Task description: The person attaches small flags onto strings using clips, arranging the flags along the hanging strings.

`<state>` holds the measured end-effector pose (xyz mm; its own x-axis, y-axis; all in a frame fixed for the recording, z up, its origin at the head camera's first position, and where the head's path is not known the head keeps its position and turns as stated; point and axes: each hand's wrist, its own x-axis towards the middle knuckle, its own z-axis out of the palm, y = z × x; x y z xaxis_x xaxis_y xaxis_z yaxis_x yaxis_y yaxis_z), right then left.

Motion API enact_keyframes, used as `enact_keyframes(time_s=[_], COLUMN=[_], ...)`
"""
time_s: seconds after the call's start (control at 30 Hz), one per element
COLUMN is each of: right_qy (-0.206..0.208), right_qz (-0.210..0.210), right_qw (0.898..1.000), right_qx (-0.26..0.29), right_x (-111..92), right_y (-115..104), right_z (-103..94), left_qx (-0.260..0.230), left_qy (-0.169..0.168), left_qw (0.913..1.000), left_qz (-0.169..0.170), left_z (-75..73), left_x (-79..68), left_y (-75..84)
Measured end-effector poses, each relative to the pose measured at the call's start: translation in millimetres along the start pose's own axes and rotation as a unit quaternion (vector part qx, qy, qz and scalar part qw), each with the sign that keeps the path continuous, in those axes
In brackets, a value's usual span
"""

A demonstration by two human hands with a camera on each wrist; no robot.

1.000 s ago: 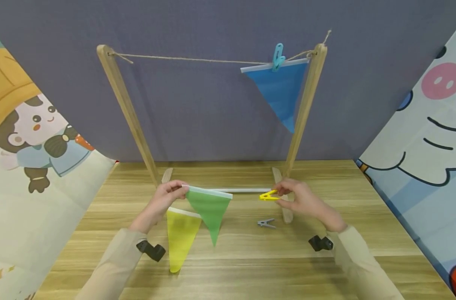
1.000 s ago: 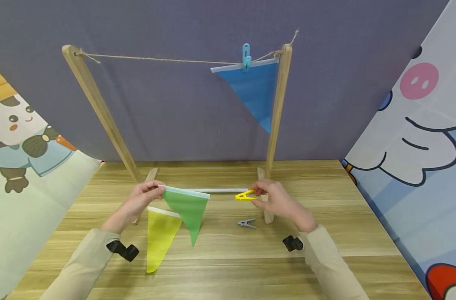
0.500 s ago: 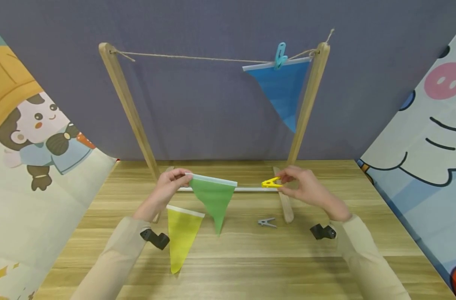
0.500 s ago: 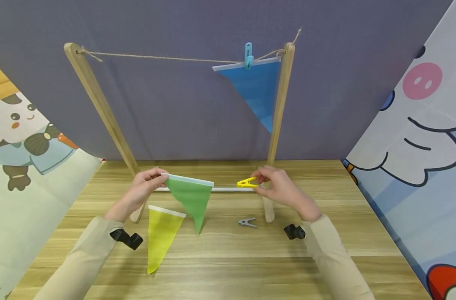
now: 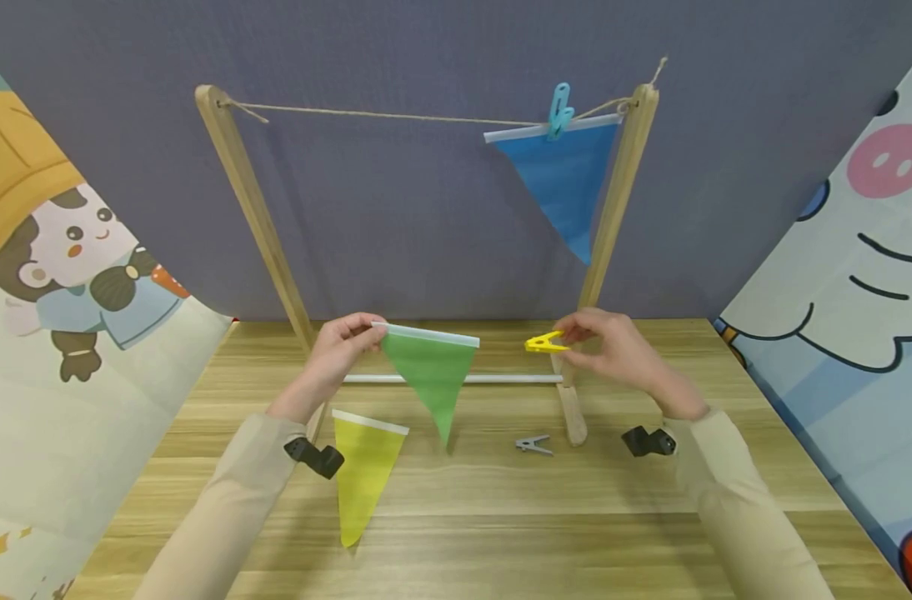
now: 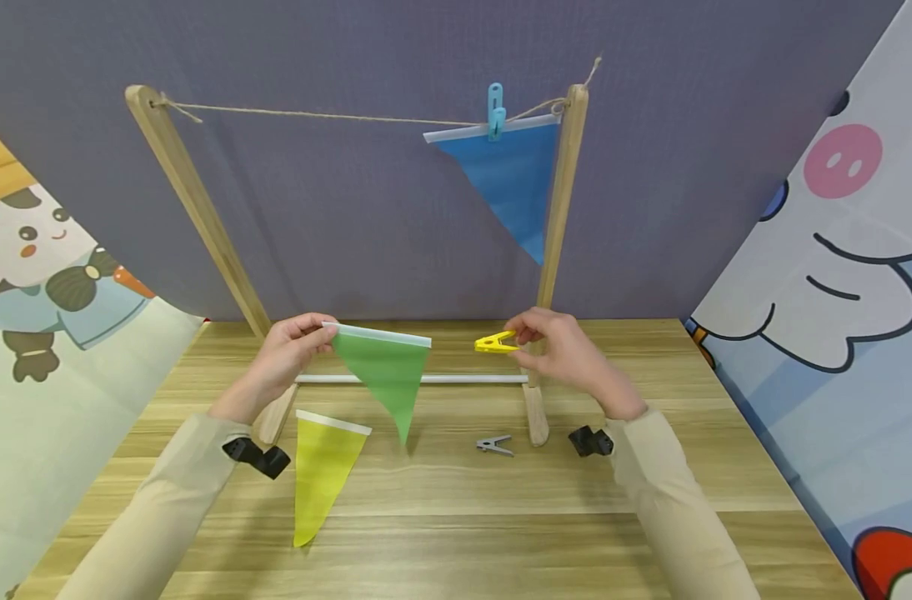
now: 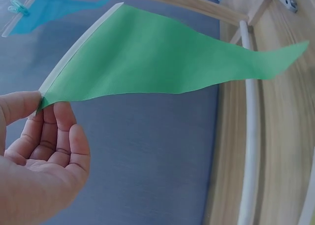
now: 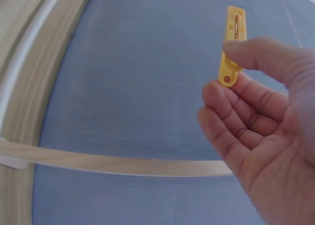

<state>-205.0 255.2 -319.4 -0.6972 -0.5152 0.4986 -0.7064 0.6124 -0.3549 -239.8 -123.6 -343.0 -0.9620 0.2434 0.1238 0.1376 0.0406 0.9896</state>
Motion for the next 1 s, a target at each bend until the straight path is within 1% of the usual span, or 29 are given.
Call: enact_keyframes(time_s=[0.3, 0.5, 0.67, 0.83, 1.0], right_qy=[-0.001, 0.003, 0.002, -0.005, -0.018], right_qz=[-0.006, -0.011, -0.019, -0.012, -0.005], right_qw=[1.0, 1.0, 0.999, 0.999, 0.999], right_qx=[-0.025, -0.029, -0.033, -0.035, -0.036], right_x=[12.5, 19.3, 24.9, 30.0, 36.6], right_y=[-5.5, -9.8, -12.4, -13.5, -15.2], right_z=[-16.0, -25.2, -31.5, -35.5, -37.3], left_qx=[-0.005, -0.001, -0.007, -0.025, -0.051], left_qy=[0.011, 0.016, 0.018, 0.025, 0.038], left_qw=[0.9999, 0.9998, 0.9998, 0.9993, 0.9978], left_qz=[0.007, 0.011, 0.012, 0.009, 0.016], left_z=[0.9, 1.4, 1.6, 2.8, 4.6], left_x=[7.4, 11.3, 12.9, 15.8, 19.7], left_y=[9.7, 16.1, 24.3, 32.6, 39.5])
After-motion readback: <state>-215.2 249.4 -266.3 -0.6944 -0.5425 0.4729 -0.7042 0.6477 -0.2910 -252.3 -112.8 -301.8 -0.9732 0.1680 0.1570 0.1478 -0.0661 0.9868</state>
